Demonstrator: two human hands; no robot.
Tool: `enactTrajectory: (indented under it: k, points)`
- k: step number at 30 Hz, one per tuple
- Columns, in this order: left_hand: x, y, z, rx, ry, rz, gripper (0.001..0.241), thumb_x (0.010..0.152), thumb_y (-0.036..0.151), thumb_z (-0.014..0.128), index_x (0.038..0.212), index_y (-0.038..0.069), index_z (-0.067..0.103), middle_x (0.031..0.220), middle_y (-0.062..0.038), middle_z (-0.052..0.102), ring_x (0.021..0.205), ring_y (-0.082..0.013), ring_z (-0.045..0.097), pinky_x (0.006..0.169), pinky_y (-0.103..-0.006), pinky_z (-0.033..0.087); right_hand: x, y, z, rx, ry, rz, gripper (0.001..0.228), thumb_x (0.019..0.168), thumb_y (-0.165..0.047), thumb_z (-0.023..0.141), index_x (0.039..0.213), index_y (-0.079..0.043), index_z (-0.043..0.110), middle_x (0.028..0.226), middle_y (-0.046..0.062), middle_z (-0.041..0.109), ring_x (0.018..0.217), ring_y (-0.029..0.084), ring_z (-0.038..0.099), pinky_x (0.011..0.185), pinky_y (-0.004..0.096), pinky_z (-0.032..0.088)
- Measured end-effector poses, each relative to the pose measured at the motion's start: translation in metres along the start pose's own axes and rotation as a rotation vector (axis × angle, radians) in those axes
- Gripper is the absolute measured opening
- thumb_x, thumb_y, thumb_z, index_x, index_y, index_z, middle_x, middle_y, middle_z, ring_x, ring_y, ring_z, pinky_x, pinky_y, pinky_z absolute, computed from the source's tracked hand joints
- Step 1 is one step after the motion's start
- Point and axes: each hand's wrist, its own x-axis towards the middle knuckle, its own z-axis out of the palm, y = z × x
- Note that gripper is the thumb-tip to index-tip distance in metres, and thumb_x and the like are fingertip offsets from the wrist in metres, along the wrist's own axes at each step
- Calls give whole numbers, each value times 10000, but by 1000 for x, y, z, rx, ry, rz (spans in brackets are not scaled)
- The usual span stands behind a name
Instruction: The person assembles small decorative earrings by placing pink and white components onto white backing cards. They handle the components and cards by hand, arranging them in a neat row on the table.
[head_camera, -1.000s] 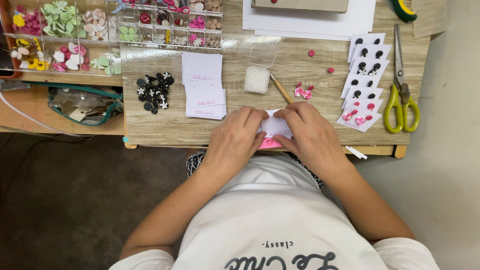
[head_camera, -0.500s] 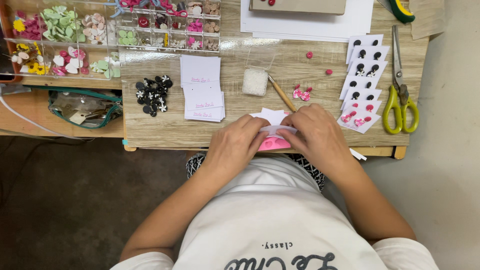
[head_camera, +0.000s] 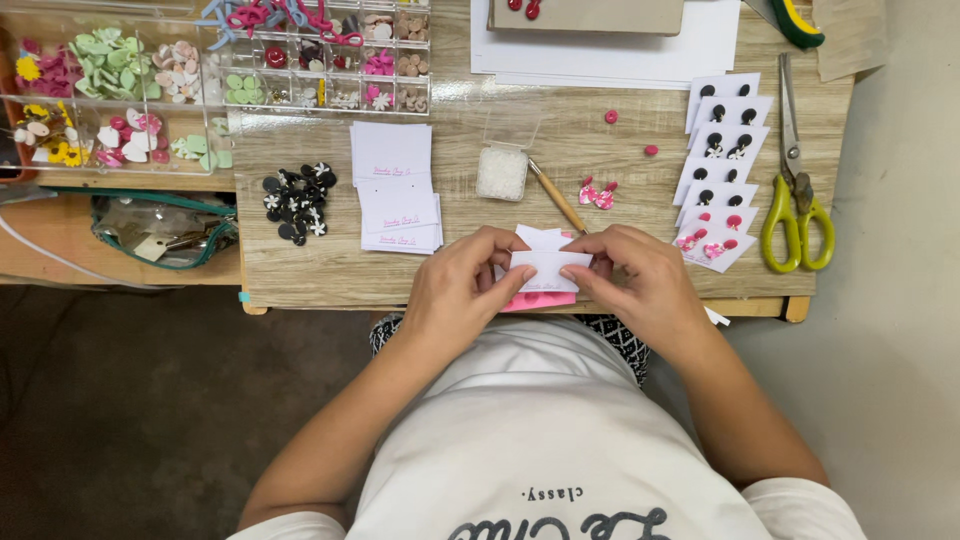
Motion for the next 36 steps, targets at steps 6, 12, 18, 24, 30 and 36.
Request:
enactTrajectory:
  k: [6, 12, 18, 24, 30, 36]
  points:
    - [7, -7, 9, -132, 12, -9, 70, 897, 199, 749, 922, 160, 698, 784, -38, 675, 596, -190, 624, 525, -294, 491, -3, 15, 2, 94, -7, 55, 110, 894, -194, 799, 937, -99, 765, 747, 67, 685, 644, 200, 649, 618, 315, 511]
    - [18, -7, 14, -188, 3, -52, 74, 883, 157, 751, 911, 120, 693, 776, -58, 647, 525, -172, 581, 474, -280, 461, 6, 17, -4, 124, -14, 43, 98, 902, -171, 785, 931, -80, 763, 734, 85, 676, 632, 209, 639, 612, 324, 511]
    - [28, -12, 13, -160, 19, -71, 60, 870, 126, 744, 893, 91, 701, 754, -76, 628, 506, -188, 586, 448, -293, 455, 25, 10, -25, -1, 91, 10, 138, 971, -142, 708, 1059, -60, 777, 830, 106, 712, 692, 258, 663, 648, 353, 525]
    - [36, -14, 12, -110, 50, -33, 77, 871, 133, 746, 872, 74, 695, 708, -92, 602, 506, -207, 560, 470, -316, 446, 29, 34, -26, -347, 144, 76, 243, 979, -175, 741, 1213, -108, 743, 984, 85, 673, 766, 243, 683, 700, 373, 575]
    - [44, -1, 8, -31, 84, 17, 88, 889, 160, 743, 895, 92, 687, 738, -98, 622, 637, -289, 598, 580, -348, 496, 34, 42, -20, -419, 122, 119, 135, 983, -165, 725, 1107, -119, 752, 939, 81, 655, 835, 298, 714, 729, 399, 602]
    - [40, -7, 17, -411, 109, -241, 119, 959, 96, 647, 1039, 8, 638, 830, -153, 709, 690, -183, 748, 604, -268, 614, 28, 24, -44, -228, 190, 50, 54, 956, -67, 754, 1006, -46, 759, 905, 95, 697, 690, 234, 664, 617, 336, 565]
